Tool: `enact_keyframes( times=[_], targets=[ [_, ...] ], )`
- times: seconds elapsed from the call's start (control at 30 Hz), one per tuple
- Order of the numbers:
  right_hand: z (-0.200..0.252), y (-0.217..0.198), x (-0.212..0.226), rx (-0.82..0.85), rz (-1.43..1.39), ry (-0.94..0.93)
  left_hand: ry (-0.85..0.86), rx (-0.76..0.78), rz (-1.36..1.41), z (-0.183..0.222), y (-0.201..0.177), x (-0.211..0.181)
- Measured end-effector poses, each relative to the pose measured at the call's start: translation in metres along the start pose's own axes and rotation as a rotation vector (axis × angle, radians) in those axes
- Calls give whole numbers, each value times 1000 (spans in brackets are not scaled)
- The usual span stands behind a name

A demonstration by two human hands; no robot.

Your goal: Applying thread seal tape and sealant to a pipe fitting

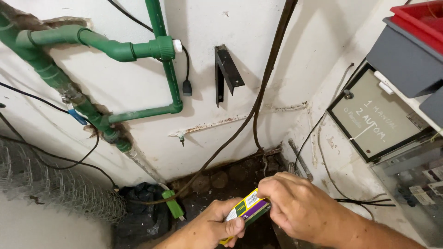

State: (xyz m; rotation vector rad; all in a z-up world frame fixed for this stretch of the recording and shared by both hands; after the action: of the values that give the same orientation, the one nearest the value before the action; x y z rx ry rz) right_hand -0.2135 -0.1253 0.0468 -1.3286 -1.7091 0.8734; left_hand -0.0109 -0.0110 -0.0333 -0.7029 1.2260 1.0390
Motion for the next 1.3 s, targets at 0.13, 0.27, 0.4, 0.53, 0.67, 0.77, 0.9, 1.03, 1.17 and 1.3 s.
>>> enact_keyframes(
  times=[0.13, 0.27, 0.4, 0.53, 0.67, 0.77, 0.9, 1.03, 1.17, 1.3],
  targets=[
    [1, 2, -3, 1, -42, 46, -36, 5, 127, 3, 4, -1],
    [9, 7, -11, 103, -73, 195, -18, 20, 144, 8, 5, -6],
    [-6, -11, -8, -35, -303, 401, -19, 68, 77, 16, 7, -12],
    [-6, -20, 10, -356, -64, 272, -7, 50, 144, 14, 4, 8],
    [-1, -23, 38, -491, -39, -70, -33, 57, 279, 13, 7, 13],
    [2, -16, 44, -311, -52, -177, -4, 74, 269, 13, 6, 14],
    [-5, -20, 43, -293, 1, -222, 45, 38, 114, 13, 2, 20],
    [-14, -27, 46, -272, 45, -200, 132, 37, -84, 18, 4, -5],
    [-14, -30, 45, -254, -42, -87, 110, -2, -175, 20, 8, -19],
    [-7, -29, 38, -186, -85, -104, 105, -11, -190, 18, 6, -16]
  ],
)
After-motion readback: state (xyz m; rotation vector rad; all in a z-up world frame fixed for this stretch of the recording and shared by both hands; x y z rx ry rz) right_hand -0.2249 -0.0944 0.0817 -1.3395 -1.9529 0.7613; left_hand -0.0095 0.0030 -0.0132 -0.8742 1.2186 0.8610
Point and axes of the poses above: each hand's wrist, its own z-axis away from the middle knuckle, its own y-axis out of the palm, x = y × z, the point moved 1 cm from there along -z, towards the middle knuckle, and after that the axes turned 13 degrees about -y, right-handed, at the moved point
